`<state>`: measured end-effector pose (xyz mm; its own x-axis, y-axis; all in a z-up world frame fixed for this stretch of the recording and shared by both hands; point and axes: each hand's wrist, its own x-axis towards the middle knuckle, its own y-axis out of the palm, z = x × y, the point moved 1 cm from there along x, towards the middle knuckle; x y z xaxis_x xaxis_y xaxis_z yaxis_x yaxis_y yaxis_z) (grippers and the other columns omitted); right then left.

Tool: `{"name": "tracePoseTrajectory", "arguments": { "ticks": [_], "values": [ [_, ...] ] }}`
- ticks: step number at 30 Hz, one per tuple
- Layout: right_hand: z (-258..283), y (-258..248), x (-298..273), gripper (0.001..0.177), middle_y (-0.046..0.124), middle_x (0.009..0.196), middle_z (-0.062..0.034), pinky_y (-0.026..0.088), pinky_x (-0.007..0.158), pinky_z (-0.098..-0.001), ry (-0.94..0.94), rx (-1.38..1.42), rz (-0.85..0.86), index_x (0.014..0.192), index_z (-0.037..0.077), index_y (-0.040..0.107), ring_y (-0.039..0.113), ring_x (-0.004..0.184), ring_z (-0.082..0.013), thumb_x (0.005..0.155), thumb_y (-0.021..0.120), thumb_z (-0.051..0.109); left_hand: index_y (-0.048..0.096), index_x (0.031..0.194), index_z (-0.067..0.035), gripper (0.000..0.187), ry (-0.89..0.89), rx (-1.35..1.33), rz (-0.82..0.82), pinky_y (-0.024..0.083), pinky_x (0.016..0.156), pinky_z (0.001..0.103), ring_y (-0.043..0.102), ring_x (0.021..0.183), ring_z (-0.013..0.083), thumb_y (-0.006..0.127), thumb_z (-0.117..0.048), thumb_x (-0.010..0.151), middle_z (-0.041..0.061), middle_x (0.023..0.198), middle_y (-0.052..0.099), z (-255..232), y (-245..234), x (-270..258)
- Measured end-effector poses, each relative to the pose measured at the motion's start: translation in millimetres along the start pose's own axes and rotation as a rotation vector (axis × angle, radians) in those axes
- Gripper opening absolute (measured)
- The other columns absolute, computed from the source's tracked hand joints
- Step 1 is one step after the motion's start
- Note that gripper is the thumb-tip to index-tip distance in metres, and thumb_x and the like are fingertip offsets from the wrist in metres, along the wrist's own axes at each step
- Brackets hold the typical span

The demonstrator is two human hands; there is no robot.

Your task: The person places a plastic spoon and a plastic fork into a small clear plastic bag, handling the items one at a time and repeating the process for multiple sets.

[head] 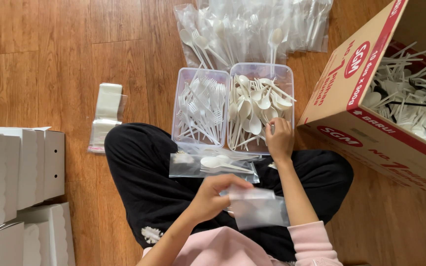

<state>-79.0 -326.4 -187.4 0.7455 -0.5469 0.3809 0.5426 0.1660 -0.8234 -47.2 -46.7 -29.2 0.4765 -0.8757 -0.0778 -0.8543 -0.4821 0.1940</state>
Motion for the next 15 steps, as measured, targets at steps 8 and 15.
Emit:
{"name": "tracePoseTrajectory", "arguments": {
  "ticks": [8,15],
  "values": [
    [0.0,-10.5,7.2,0.029,0.076,0.098,-0.0011,0.052,0.085,-0.0337,0.002,0.333,-0.303,0.079,0.015,0.061,0.071,0.093,-0.0242,0.091,0.086,0.023,0.059,0.134,-0.013,0.040,-0.510,-1.118,-0.497,0.053,0.102,0.046,0.068,0.111,0.0190,0.068,-0.021,0.095,0.000,0.109,0.070,26.0,-14.9,6.7],
    [56.3,-73.9,0.3,0.035,0.076,0.114,-0.0177,0.048,0.105,-0.0399,0.098,0.789,-0.380,0.075,0.007,0.045,0.070,0.117,-0.0300,0.105,0.062,0.016,0.056,0.143,0.000,0.063,-0.430,-1.192,-0.642,0.042,0.117,0.047,0.061,0.126,0.0286,0.054,0.019,0.083,0.021,0.131,0.064,-21.4,-12.2,13.5]
  ]
}}
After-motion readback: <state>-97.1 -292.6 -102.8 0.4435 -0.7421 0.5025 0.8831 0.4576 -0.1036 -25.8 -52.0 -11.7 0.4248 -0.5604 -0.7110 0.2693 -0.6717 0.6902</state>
